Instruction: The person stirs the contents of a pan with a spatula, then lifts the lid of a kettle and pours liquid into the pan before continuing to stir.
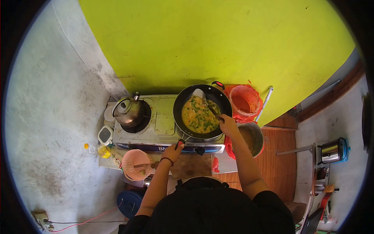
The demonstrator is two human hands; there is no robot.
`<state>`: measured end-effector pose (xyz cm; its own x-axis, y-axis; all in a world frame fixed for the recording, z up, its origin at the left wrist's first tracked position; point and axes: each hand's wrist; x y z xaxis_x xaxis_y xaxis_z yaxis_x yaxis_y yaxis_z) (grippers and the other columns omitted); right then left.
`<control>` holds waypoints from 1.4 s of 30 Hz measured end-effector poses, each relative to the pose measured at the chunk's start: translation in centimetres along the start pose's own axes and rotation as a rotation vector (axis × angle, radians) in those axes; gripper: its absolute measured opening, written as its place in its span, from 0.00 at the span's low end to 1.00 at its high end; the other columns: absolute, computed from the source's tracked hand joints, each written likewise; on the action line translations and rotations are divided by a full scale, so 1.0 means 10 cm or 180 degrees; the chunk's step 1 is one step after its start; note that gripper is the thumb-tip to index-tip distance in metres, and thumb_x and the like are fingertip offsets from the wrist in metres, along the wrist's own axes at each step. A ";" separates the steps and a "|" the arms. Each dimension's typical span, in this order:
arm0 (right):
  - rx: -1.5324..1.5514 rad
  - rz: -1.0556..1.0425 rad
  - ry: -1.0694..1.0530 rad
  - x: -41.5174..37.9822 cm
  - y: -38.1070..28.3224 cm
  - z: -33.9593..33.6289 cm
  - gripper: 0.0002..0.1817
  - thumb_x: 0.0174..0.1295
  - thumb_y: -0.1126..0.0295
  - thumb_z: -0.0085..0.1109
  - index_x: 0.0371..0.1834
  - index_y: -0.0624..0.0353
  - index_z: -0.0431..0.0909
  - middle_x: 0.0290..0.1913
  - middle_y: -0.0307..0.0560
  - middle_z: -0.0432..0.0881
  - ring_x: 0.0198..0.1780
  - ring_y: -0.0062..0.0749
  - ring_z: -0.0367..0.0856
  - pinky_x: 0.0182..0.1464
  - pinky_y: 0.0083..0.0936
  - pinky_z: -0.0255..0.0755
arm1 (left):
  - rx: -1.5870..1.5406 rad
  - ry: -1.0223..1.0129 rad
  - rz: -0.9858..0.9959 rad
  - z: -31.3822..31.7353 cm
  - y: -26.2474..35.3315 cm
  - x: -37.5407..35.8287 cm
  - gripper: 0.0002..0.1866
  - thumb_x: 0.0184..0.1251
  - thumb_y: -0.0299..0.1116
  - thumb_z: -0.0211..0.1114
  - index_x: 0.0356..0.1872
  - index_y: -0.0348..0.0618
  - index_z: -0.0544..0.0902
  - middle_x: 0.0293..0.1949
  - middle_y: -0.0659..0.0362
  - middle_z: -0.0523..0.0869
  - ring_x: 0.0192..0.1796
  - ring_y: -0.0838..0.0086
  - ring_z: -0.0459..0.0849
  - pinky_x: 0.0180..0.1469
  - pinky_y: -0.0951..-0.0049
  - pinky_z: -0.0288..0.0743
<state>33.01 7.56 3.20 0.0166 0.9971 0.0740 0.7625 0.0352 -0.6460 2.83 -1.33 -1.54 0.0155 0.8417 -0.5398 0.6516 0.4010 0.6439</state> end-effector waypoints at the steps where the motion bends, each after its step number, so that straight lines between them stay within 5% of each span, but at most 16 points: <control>1: 0.0093 -0.0057 -0.0110 0.00 -0.03 0.01 0.18 0.57 0.70 0.54 0.50 0.63 0.79 0.42 0.66 0.82 0.47 0.57 0.82 0.51 0.40 0.74 | -0.0017 0.0165 0.0111 0.06 -0.06 0.03 0.32 0.65 0.63 0.54 0.35 0.37 0.82 0.30 0.49 0.82 0.34 0.59 0.81 0.41 0.62 0.73; 2: 0.0184 -0.0112 -0.0218 -0.01 -0.06 0.01 0.19 0.56 0.70 0.55 0.51 0.63 0.79 0.43 0.66 0.82 0.48 0.58 0.81 0.51 0.42 0.74 | -0.0035 0.0328 0.0225 0.10 -0.12 0.08 0.30 0.65 0.62 0.56 0.30 0.39 0.82 0.23 0.54 0.82 0.26 0.65 0.81 0.34 0.65 0.73; 5: 0.0193 -0.0380 -0.0453 -0.07 -0.11 -0.07 0.20 0.55 0.69 0.57 0.52 0.61 0.78 0.43 0.65 0.82 0.49 0.59 0.81 0.51 0.42 0.74 | -0.0030 0.0301 0.0205 0.14 -0.20 0.15 0.29 0.65 0.61 0.56 0.30 0.39 0.82 0.24 0.54 0.82 0.27 0.65 0.82 0.35 0.65 0.73; 8: 0.0117 -0.0386 -0.0456 -0.16 -0.13 -0.18 0.19 0.57 0.70 0.59 0.53 0.61 0.78 0.43 0.61 0.84 0.47 0.55 0.82 0.50 0.39 0.75 | 0.0004 -0.0106 -0.0088 -0.02 0.04 -0.02 0.36 0.65 0.65 0.51 0.43 0.33 0.83 0.43 0.40 0.84 0.50 0.48 0.82 0.53 0.57 0.72; 11: -0.0062 -0.0239 -0.0264 -0.23 -0.19 -0.36 0.19 0.59 0.69 0.59 0.55 0.58 0.78 0.43 0.59 0.84 0.48 0.53 0.83 0.51 0.39 0.75 | 0.0081 0.0315 0.0190 0.11 -0.15 0.11 0.30 0.65 0.62 0.56 0.30 0.39 0.82 0.25 0.51 0.83 0.29 0.62 0.82 0.36 0.63 0.74; 14: -0.0444 0.0099 0.0052 -0.25 -0.24 -0.49 0.20 0.61 0.68 0.56 0.58 0.55 0.77 0.44 0.59 0.84 0.50 0.54 0.82 0.53 0.42 0.74 | 0.0101 0.0375 0.0283 0.14 -0.20 0.14 0.31 0.65 0.63 0.56 0.30 0.38 0.82 0.27 0.50 0.83 0.31 0.59 0.83 0.38 0.62 0.74; 17: -0.0818 0.0506 0.0179 -0.23 -0.26 -0.50 0.21 0.63 0.66 0.53 0.60 0.51 0.74 0.46 0.59 0.83 0.50 0.54 0.82 0.52 0.45 0.74 | 0.0058 -0.0096 0.0000 -0.06 0.11 -0.08 0.36 0.65 0.65 0.52 0.42 0.35 0.82 0.40 0.41 0.85 0.48 0.48 0.82 0.53 0.57 0.73; 20: -0.0914 0.0609 0.0128 -0.21 -0.20 -0.40 0.22 0.63 0.65 0.52 0.62 0.50 0.73 0.48 0.60 0.83 0.49 0.55 0.82 0.52 0.47 0.75 | 0.0108 0.0001 0.0015 0.00 0.02 -0.01 0.36 0.65 0.65 0.52 0.42 0.34 0.82 0.40 0.42 0.85 0.48 0.49 0.82 0.53 0.57 0.73; 23: -0.0654 0.0399 0.0099 -0.14 0.01 -0.14 0.21 0.63 0.66 0.53 0.61 0.51 0.73 0.47 0.62 0.82 0.49 0.56 0.81 0.52 0.47 0.75 | 0.0121 0.0318 0.0239 0.08 -0.08 0.05 0.32 0.65 0.63 0.56 0.31 0.38 0.82 0.25 0.51 0.83 0.29 0.60 0.83 0.37 0.62 0.74; 29: 0.0008 -0.0202 -0.0115 -0.11 0.05 0.09 0.19 0.60 0.71 0.57 0.55 0.59 0.78 0.46 0.62 0.83 0.49 0.55 0.82 0.52 0.40 0.75 | -0.0033 0.0276 0.0166 0.13 -0.18 0.14 0.30 0.65 0.62 0.58 0.30 0.39 0.80 0.21 0.56 0.80 0.21 0.69 0.79 0.26 0.68 0.72; 32: 0.0122 -0.0404 -0.0378 -0.16 0.01 -0.03 0.19 0.60 0.69 0.56 0.55 0.56 0.78 0.45 0.61 0.83 0.49 0.56 0.81 0.52 0.42 0.74 | -0.0044 -0.0038 -0.0136 -0.01 0.05 -0.04 0.35 0.65 0.65 0.52 0.39 0.35 0.83 0.39 0.41 0.85 0.48 0.49 0.83 0.52 0.57 0.73; 41: -0.0701 0.0471 0.0143 -0.32 -0.21 -0.69 0.19 0.61 0.66 0.55 0.56 0.49 0.79 0.47 0.59 0.83 0.51 0.53 0.81 0.53 0.45 0.74 | -0.0036 -0.0037 -0.0023 -0.02 0.04 -0.03 0.34 0.65 0.64 0.53 0.38 0.37 0.84 0.38 0.43 0.85 0.45 0.51 0.83 0.49 0.58 0.73; 42: -0.0767 0.0564 0.0187 -0.33 -0.20 -0.72 0.19 0.62 0.66 0.54 0.56 0.49 0.79 0.47 0.59 0.83 0.51 0.53 0.81 0.53 0.45 0.73 | -0.0051 0.0005 0.0022 -0.02 0.03 -0.03 0.33 0.64 0.64 0.54 0.36 0.37 0.83 0.33 0.46 0.84 0.39 0.55 0.83 0.44 0.61 0.73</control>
Point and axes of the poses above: each hand's wrist, its own x-axis towards the middle knuckle, its own z-axis out of the palm, y = z × x
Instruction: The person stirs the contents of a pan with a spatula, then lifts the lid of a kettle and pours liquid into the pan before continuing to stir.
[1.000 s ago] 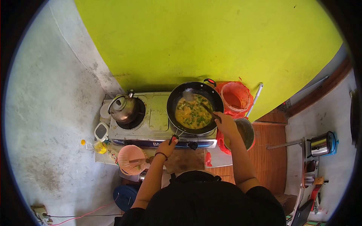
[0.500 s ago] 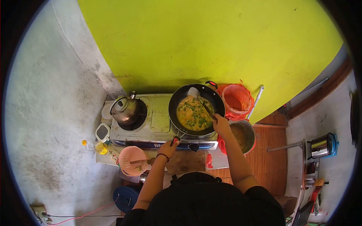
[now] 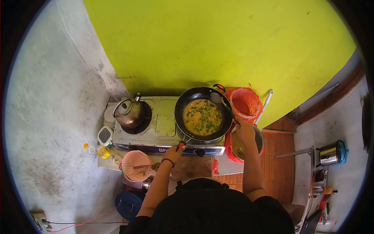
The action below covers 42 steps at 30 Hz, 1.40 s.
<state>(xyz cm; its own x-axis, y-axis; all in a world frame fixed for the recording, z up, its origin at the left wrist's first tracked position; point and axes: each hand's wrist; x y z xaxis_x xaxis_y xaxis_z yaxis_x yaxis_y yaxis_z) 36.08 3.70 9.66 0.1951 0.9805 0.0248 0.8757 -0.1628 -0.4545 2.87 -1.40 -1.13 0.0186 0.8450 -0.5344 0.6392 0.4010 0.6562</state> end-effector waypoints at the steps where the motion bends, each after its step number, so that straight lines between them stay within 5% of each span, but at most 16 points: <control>1: 0.0008 -0.0011 0.0000 -0.01 0.04 0.01 0.19 0.61 0.67 0.55 0.56 0.51 0.79 0.46 0.59 0.83 0.50 0.52 0.82 0.52 0.43 0.74 | -0.0014 0.0038 0.0047 0.00 -0.01 0.00 0.33 0.64 0.65 0.55 0.34 0.36 0.82 0.29 0.49 0.83 0.33 0.60 0.83 0.39 0.63 0.74; 6: 0.0435 -0.0326 -0.0227 -0.06 0.29 0.34 0.19 0.61 0.71 0.57 0.57 0.58 0.79 0.32 0.54 0.84 0.32 0.36 0.84 0.37 0.30 0.77 | 0.0127 0.0217 0.0278 0.08 -0.12 0.10 0.33 0.64 0.65 0.55 0.32 0.37 0.82 0.24 0.52 0.82 0.27 0.64 0.83 0.34 0.65 0.74; 9: 0.1681 0.0573 -0.0906 -0.16 0.15 0.37 0.18 0.63 0.72 0.58 0.57 0.61 0.79 0.25 0.44 0.79 0.23 0.21 0.75 0.25 0.20 0.70 | 0.0096 0.0215 0.0235 0.06 -0.11 0.09 0.34 0.64 0.65 0.55 0.32 0.37 0.82 0.24 0.52 0.82 0.26 0.63 0.83 0.33 0.64 0.75; 12: 0.1936 0.0483 -0.1056 -0.18 0.17 0.49 0.18 0.61 0.72 0.60 0.54 0.64 0.80 0.28 0.47 0.82 0.23 0.22 0.78 0.25 0.22 0.72 | 0.0182 0.0325 0.0359 0.10 -0.17 0.13 0.34 0.64 0.66 0.55 0.31 0.36 0.82 0.24 0.51 0.82 0.26 0.63 0.83 0.33 0.64 0.75; 15: 0.2075 0.0176 -0.0981 -0.27 0.18 0.54 0.18 0.63 0.73 0.60 0.56 0.62 0.80 0.23 0.36 0.76 0.22 0.16 0.71 0.24 0.18 0.64 | 0.0040 0.0208 0.0214 0.09 -0.14 0.11 0.35 0.63 0.66 0.56 0.31 0.36 0.82 0.23 0.51 0.82 0.26 0.63 0.83 0.33 0.64 0.75; 20: 0.1361 -0.0306 -0.0988 -0.40 0.07 0.10 0.18 0.59 0.70 0.61 0.54 0.59 0.81 0.28 0.48 0.82 0.30 0.29 0.82 0.37 0.28 0.75 | -0.0055 0.0226 0.0188 0.12 -0.20 0.14 0.35 0.63 0.66 0.56 0.31 0.36 0.81 0.23 0.51 0.82 0.27 0.62 0.83 0.34 0.63 0.75; 23: 0.1028 -0.0426 -0.0634 -0.39 0.02 -0.05 0.19 0.59 0.69 0.59 0.54 0.57 0.81 0.34 0.53 0.84 0.38 0.40 0.84 0.43 0.35 0.76 | 0.0192 0.0016 0.0035 -0.05 0.09 -0.06 0.34 0.66 0.64 0.52 0.37 0.35 0.83 0.37 0.43 0.85 0.45 0.51 0.83 0.49 0.57 0.73; 26: 0.0172 -0.0304 -0.0204 -0.33 -0.09 -0.16 0.19 0.59 0.69 0.56 0.55 0.55 0.80 0.40 0.58 0.84 0.44 0.50 0.83 0.47 0.42 0.75 | 0.0107 -0.0108 -0.0039 -0.07 0.10 -0.06 0.34 0.65 0.64 0.52 0.36 0.36 0.83 0.36 0.43 0.85 0.44 0.50 0.83 0.49 0.56 0.73; 27: -0.0202 -0.0223 -0.0093 -0.29 -0.13 -0.19 0.19 0.59 0.69 0.55 0.55 0.55 0.80 0.42 0.59 0.84 0.46 0.53 0.83 0.48 0.44 0.75 | 0.0079 -0.0018 0.0075 -0.04 0.05 -0.01 0.34 0.65 0.64 0.54 0.34 0.36 0.82 0.32 0.47 0.84 0.37 0.55 0.82 0.42 0.59 0.73; 29: -0.0560 -0.0183 -0.0227 -0.19 -0.10 -0.16 0.20 0.59 0.69 0.54 0.55 0.55 0.79 0.42 0.59 0.84 0.46 0.52 0.83 0.48 0.45 0.76 | 0.0019 0.0171 0.0283 0.06 -0.13 0.11 0.33 0.64 0.65 0.56 0.30 0.37 0.80 0.22 0.53 0.81 0.23 0.66 0.81 0.29 0.65 0.74; 36: -0.1958 -0.0686 -0.0849 0.15 -0.37 -0.49 0.09 0.54 0.72 0.56 0.37 0.58 0.83 0.39 0.57 0.85 0.45 0.49 0.85 0.44 0.44 0.79 | -0.0153 0.0118 0.0208 0.07 -0.12 0.13 0.30 0.64 0.62 0.59 0.30 0.38 0.80 0.20 0.55 0.80 0.20 0.69 0.79 0.24 0.69 0.71; 39: -0.2163 -0.1038 -0.0846 0.23 -0.50 -0.60 0.09 0.51 0.73 0.57 0.33 0.61 0.84 0.34 0.56 0.86 0.38 0.47 0.87 0.41 0.40 0.80 | -0.0137 0.0161 0.0237 0.08 -0.14 0.12 0.31 0.64 0.62 0.58 0.30 0.37 0.80 0.20 0.55 0.80 0.20 0.69 0.80 0.26 0.68 0.72; 42: -0.2140 -0.0698 -0.1847 0.29 -0.79 -0.85 0.07 0.52 0.72 0.59 0.30 0.61 0.85 0.22 0.51 0.84 0.26 0.40 0.87 0.31 0.37 0.81 | -0.0041 0.0182 0.0250 0.08 -0.15 0.14 0.31 0.64 0.63 0.58 0.29 0.37 0.81 0.20 0.54 0.80 0.22 0.68 0.80 0.28 0.67 0.73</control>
Point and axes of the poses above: each hand's wrist, its own x-axis towards the middle knuckle, its own z-axis out of the palm, y = z × x
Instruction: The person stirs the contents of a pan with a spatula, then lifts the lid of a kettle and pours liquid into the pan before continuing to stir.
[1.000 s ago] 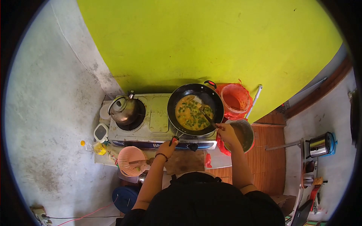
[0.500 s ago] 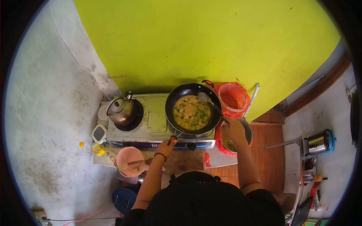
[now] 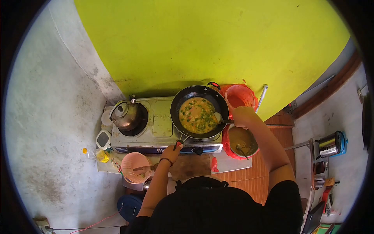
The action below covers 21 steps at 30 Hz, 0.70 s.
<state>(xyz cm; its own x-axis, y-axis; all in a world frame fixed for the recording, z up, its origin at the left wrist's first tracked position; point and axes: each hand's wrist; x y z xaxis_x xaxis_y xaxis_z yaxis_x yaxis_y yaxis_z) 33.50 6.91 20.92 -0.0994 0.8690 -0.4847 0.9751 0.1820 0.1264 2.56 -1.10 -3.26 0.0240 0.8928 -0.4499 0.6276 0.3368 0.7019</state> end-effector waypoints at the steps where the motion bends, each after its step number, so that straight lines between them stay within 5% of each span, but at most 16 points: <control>1: 0.0208 0.0030 -0.0147 0.04 0.03 -0.03 0.07 0.53 0.72 0.58 0.30 0.62 0.85 0.21 0.51 0.83 0.23 0.38 0.86 0.28 0.35 0.80 | 0.0026 -0.0034 -0.0020 -0.02 0.03 -0.02 0.32 0.64 0.63 0.58 0.29 0.37 0.81 0.21 0.54 0.81 0.22 0.67 0.81 0.29 0.66 0.73; 6: 0.1053 0.0002 -0.0662 0.20 0.15 0.06 0.08 0.55 0.73 0.56 0.27 0.67 0.82 0.17 0.48 0.81 0.16 0.30 0.81 0.19 0.25 0.75 | 0.0115 0.0132 0.0060 0.02 -0.02 0.00 0.33 0.64 0.64 0.56 0.30 0.37 0.82 0.24 0.51 0.83 0.27 0.63 0.82 0.34 0.64 0.74; 12: 0.2056 -0.0847 -0.0695 0.28 0.08 0.48 0.13 0.53 0.73 0.62 0.42 0.64 0.85 0.18 0.45 0.79 0.17 0.27 0.79 0.22 0.24 0.77 | 0.0077 -0.0050 -0.0132 -0.07 0.12 -0.08 0.35 0.63 0.66 0.56 0.33 0.35 0.83 0.27 0.49 0.84 0.30 0.61 0.83 0.38 0.63 0.75; 20: 0.3039 -0.0531 -0.0324 0.36 -0.19 0.97 0.21 0.55 0.76 0.66 0.54 0.61 0.81 0.23 0.42 0.81 0.20 0.22 0.77 0.19 0.20 0.71 | -0.0082 -0.0081 -0.0125 -0.01 0.00 -0.01 0.33 0.63 0.65 0.57 0.32 0.37 0.81 0.23 0.53 0.82 0.25 0.65 0.81 0.33 0.65 0.74; 21: 0.3221 -0.0545 -0.0263 0.38 -0.21 1.06 0.21 0.56 0.76 0.66 0.54 0.63 0.80 0.23 0.42 0.81 0.19 0.22 0.76 0.18 0.19 0.69 | -0.0054 -0.0139 -0.0184 -0.03 0.01 -0.02 0.34 0.64 0.65 0.55 0.34 0.36 0.82 0.27 0.50 0.83 0.31 0.60 0.82 0.38 0.62 0.74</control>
Point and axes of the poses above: each hand's wrist, its own x-axis towards the middle knuckle, its own z-axis out of the palm, y = z × x
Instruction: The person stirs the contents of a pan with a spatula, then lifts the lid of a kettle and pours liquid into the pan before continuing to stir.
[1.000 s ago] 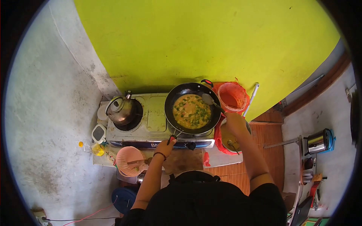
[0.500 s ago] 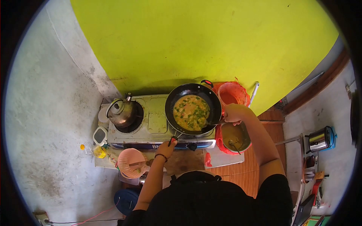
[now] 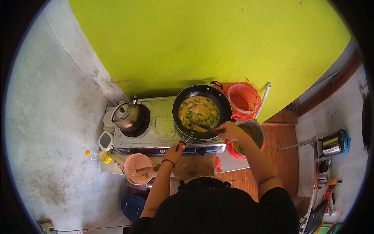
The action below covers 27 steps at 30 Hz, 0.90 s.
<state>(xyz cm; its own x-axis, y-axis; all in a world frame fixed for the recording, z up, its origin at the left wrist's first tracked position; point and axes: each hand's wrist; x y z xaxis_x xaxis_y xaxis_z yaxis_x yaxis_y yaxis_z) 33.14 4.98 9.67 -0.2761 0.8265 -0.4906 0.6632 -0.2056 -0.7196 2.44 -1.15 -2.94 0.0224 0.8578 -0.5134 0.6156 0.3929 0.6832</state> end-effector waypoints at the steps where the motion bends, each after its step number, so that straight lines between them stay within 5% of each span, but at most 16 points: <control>1: 0.0366 0.0016 -0.0036 0.06 0.10 0.07 0.21 0.56 0.76 0.66 0.55 0.64 0.80 0.23 0.42 0.80 0.18 0.21 0.75 0.17 0.18 0.67 | 0.0028 -0.0056 -0.0059 -0.02 0.04 -0.03 0.34 0.65 0.64 0.54 0.36 0.36 0.83 0.31 0.47 0.84 0.37 0.55 0.83 0.43 0.59 0.73; 2: 0.0733 0.0033 -0.0073 0.13 0.23 0.14 0.21 0.56 0.77 0.66 0.55 0.65 0.79 0.22 0.43 0.80 0.17 0.20 0.74 0.16 0.18 0.65 | 0.0056 -0.0112 -0.0117 -0.04 0.08 -0.04 0.34 0.65 0.64 0.52 0.38 0.35 0.83 0.35 0.44 0.85 0.44 0.50 0.83 0.48 0.56 0.73; 9: 0.2471 0.0085 -0.0017 0.07 0.33 0.38 0.22 0.59 0.75 0.64 0.56 0.72 0.75 0.21 0.42 0.77 0.14 0.18 0.69 0.15 0.16 0.60 | 0.0016 -0.0170 -0.0195 -0.07 0.12 -0.08 0.35 0.65 0.65 0.52 0.40 0.35 0.83 0.38 0.42 0.85 0.46 0.49 0.83 0.50 0.57 0.73; 15: 0.3488 0.0129 0.0299 -0.07 0.52 0.42 0.14 0.65 0.72 0.57 0.52 0.66 0.77 0.22 0.42 0.77 0.14 0.18 0.68 0.16 0.15 0.60 | 0.0067 -0.0173 -0.0209 -0.05 0.07 -0.03 0.35 0.64 0.65 0.52 0.40 0.36 0.83 0.41 0.41 0.85 0.49 0.49 0.82 0.52 0.57 0.72; 20: 0.2832 0.0253 0.0631 -0.12 0.85 0.45 0.13 0.68 0.69 0.52 0.50 0.65 0.75 0.24 0.39 0.77 0.16 0.18 0.70 0.17 0.16 0.61 | 0.0084 -0.0174 -0.0180 -0.06 0.10 -0.06 0.35 0.65 0.65 0.52 0.42 0.36 0.83 0.43 0.41 0.84 0.50 0.48 0.82 0.53 0.56 0.72; 23: 0.2482 0.0291 0.0827 -0.20 0.98 0.45 0.13 0.66 0.69 0.53 0.51 0.64 0.75 0.23 0.39 0.76 0.17 0.21 0.70 0.17 0.18 0.63 | -0.0055 0.0107 0.0115 0.02 -0.04 0.03 0.31 0.64 0.63 0.59 0.29 0.37 0.80 0.20 0.56 0.79 0.21 0.70 0.79 0.27 0.68 0.72; 27: 0.1567 -0.0432 0.1470 -0.42 0.79 0.49 0.17 0.65 0.72 0.54 0.58 0.58 0.73 0.23 0.38 0.76 0.19 0.19 0.72 0.20 0.18 0.65 | 0.0014 0.0193 0.0147 0.04 -0.05 0.04 0.32 0.64 0.63 0.58 0.29 0.37 0.81 0.21 0.56 0.80 0.21 0.69 0.79 0.28 0.67 0.72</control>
<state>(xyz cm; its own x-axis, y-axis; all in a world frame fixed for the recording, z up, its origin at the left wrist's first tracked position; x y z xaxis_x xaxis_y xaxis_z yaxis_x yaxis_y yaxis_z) 36.11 -2.66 3.61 0.0628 0.9779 -0.1993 0.2204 -0.2084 -0.9529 2.47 -1.16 -3.67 0.0030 0.8936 -0.4489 0.6184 0.3510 0.7031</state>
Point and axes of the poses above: each hand's wrist, its own x-axis towards the middle knuckle, its own z-axis out of the palm, y = z × x
